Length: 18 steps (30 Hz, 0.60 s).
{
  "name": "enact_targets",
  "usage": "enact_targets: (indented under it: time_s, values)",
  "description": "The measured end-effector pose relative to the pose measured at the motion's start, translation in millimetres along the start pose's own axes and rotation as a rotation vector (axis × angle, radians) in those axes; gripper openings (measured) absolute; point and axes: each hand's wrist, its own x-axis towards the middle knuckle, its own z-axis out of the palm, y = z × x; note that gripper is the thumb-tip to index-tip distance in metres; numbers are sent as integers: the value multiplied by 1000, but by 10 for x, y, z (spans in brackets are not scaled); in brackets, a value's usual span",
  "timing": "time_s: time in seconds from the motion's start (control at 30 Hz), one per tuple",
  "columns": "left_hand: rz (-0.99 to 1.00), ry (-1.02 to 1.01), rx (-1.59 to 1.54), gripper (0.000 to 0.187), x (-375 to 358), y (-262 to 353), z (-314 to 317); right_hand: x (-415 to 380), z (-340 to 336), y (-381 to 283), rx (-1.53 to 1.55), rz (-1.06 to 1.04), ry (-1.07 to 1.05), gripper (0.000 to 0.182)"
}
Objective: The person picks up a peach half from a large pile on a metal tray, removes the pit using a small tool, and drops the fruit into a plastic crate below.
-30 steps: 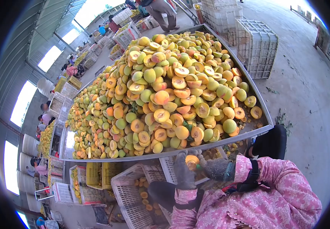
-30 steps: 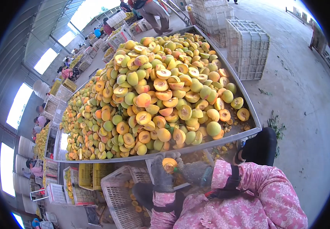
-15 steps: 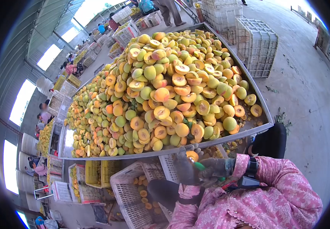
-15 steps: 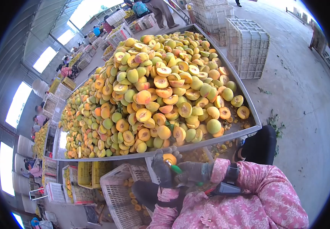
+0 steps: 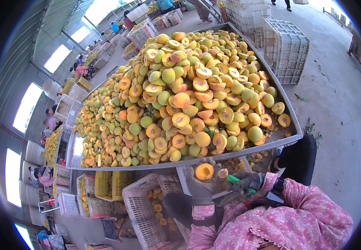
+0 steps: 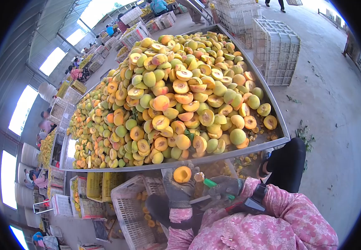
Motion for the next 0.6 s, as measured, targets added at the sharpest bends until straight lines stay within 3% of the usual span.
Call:
enact_targets:
  time_s: [0.03, 0.1, 0.17, 0.23, 0.3, 0.4, 0.43, 0.5, 0.57, 0.6]
  values:
    - [18, 33, -5, 49, -25, 89, -30, 184, -300, 263, 2, 5, -11, 32]
    - [101, 80, 87, 53, -100, 320, -148, 570, -811, 874, -1422, -141, 447, 35]
    - [650, 283, 969, 53, -269, 630, -502, 547, -778, 868, -1397, -132, 475, 36]
    - [516, 134, 307, 36, -621, 1099, -465, 430, -699, 736, -1371, -119, 508, 37]
    - [277, -98, 523, 44, -828, 1569, -874, 315, -542, 521, -1374, 89, 459, 32]
    - [680, 321, 1054, 37, -843, 1483, -669, 320, -648, 649, -1441, -60, 431, 29]
    - [761, 378, 1173, 35, -754, 1403, -535, 330, -699, 723, -1434, -61, 440, 29]
    - [760, 338, 1222, 30, -404, 1090, -169, 368, -837, 881, -1440, -235, 399, 26]
    - [649, 285, 1281, 26, 0, 654, 243, 376, -960, 1068, -1458, -226, 366, 25]
    - [696, 166, 1509, 27, 330, 540, 101, 357, -1003, 1102, -1474, -215, 327, 25]
